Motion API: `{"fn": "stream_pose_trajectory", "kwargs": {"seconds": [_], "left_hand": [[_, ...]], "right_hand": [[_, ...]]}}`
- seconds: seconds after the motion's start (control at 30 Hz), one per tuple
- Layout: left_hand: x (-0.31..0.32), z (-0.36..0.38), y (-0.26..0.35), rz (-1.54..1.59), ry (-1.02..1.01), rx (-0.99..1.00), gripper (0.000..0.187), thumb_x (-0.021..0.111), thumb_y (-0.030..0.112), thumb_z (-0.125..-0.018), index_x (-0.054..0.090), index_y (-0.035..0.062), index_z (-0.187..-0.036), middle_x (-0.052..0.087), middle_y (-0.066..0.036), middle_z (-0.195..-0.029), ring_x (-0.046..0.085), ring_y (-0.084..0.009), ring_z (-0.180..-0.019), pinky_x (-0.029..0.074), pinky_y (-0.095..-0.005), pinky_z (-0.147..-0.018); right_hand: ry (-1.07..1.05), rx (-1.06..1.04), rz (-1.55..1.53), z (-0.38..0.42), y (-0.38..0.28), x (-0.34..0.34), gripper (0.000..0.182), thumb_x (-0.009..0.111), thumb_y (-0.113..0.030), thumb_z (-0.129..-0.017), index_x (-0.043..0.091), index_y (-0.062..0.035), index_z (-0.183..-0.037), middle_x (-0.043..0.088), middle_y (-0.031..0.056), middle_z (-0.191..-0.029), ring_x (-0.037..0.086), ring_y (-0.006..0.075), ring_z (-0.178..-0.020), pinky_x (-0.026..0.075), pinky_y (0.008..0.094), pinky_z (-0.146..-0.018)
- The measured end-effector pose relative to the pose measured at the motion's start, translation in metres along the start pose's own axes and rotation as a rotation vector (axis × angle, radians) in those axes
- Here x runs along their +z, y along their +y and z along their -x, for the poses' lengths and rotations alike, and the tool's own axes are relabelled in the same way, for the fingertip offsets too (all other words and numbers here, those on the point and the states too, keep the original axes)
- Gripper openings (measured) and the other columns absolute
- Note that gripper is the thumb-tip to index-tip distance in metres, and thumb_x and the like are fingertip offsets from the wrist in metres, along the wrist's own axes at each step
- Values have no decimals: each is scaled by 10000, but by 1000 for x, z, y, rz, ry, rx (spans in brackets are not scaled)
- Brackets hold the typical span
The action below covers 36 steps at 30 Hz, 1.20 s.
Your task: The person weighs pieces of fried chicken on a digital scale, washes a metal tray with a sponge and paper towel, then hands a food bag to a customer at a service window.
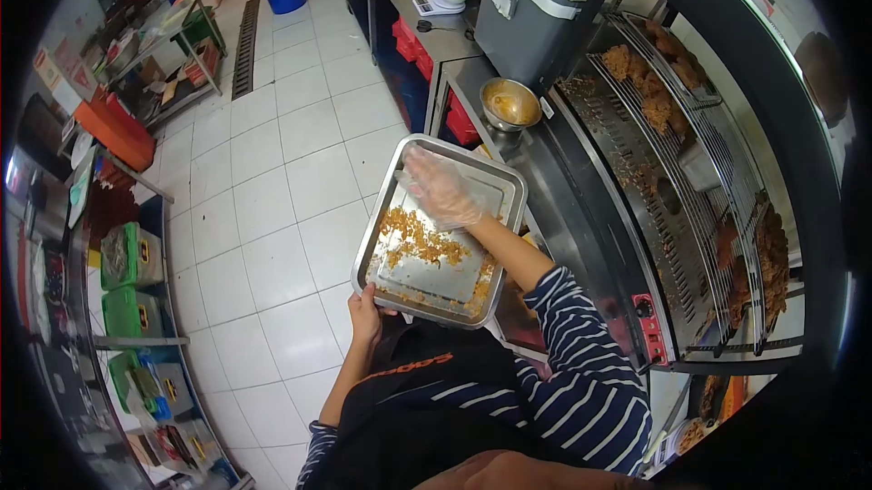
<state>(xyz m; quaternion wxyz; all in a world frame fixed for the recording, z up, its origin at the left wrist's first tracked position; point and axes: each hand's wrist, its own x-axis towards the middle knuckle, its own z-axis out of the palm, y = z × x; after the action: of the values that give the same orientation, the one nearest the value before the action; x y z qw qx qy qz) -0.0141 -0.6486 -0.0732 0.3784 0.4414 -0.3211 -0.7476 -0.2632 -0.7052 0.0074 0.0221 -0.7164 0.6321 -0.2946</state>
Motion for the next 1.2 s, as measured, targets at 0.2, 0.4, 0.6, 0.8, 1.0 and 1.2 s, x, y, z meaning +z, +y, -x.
{"fn": "stream_pose_trajectory", "kwargs": {"seconds": [0.2, 0.4, 0.6, 0.8, 1.0, 1.2], "left_hand": [[-2, -48, 24, -11, -83, -52, 312, 438, 232, -829, 452, -63, -930, 558, -119, -697, 558, -166, -494, 470, -212, -367], [-5, -83, 36, -77, -216, -110, 270, 439, 193, -841, 459, -67, -911, 562, -139, -697, 558, -176, -471, 494, -240, -382], [4, -106, 46, -105, -276, -107, 267, 445, 200, -837, 461, -58, -902, 556, -129, -707, 552, -170, -465, 489, -235, -376], [3, -131, 52, -100, -245, -146, 272, 435, 214, -842, 460, -48, -910, 551, -107, -692, 546, -157, -460, 481, -227, -366], [-8, -161, 74, -49, -221, -130, 271, 418, 220, -846, 454, -43, -901, 548, -100, -680, 542, -153, -460, 476, -231, -364], [-42, -202, 108, 5, -92, -120, 266, 414, 221, -844, 455, -25, -936, 551, -93, -719, 556, -160, -515, 478, -233, -385]], "right_hand": [[-118, -320, -102, 11, -24, 23, 331, 381, -190, -838, 453, -10, -1107, 411, 188, -1182, 370, 291, -1133, 319, 344, -944], [67, 188, 181, -42, 5, -27, 302, 395, -145, -812, 460, -1, -1069, 485, 190, -1076, 474, 300, -1004, 361, 347, -898], [-68, 51, 246, -15, -19, 16, 330, 439, -150, -777, 450, -1, -1071, 465, 192, -1101, 445, 307, -1037, 345, 354, -908], [117, -60, 257, 12, 20, 5, 262, 449, -104, -769, 498, -1, -1005, 478, 179, -1064, 431, 318, -1038, 328, 376, -917], [130, 325, 281, -12, -20, -10, 314, 427, -111, -758, 442, 12, -1046, 432, 177, -1099, 408, 303, -1051, 298, 405, -932], [-126, 117, -48, -89, -30, 44, 205, 423, -181, -787, 438, -1, -885, 438, 177, -988, 401, 309, -1034, 303, 402, -919]]}}
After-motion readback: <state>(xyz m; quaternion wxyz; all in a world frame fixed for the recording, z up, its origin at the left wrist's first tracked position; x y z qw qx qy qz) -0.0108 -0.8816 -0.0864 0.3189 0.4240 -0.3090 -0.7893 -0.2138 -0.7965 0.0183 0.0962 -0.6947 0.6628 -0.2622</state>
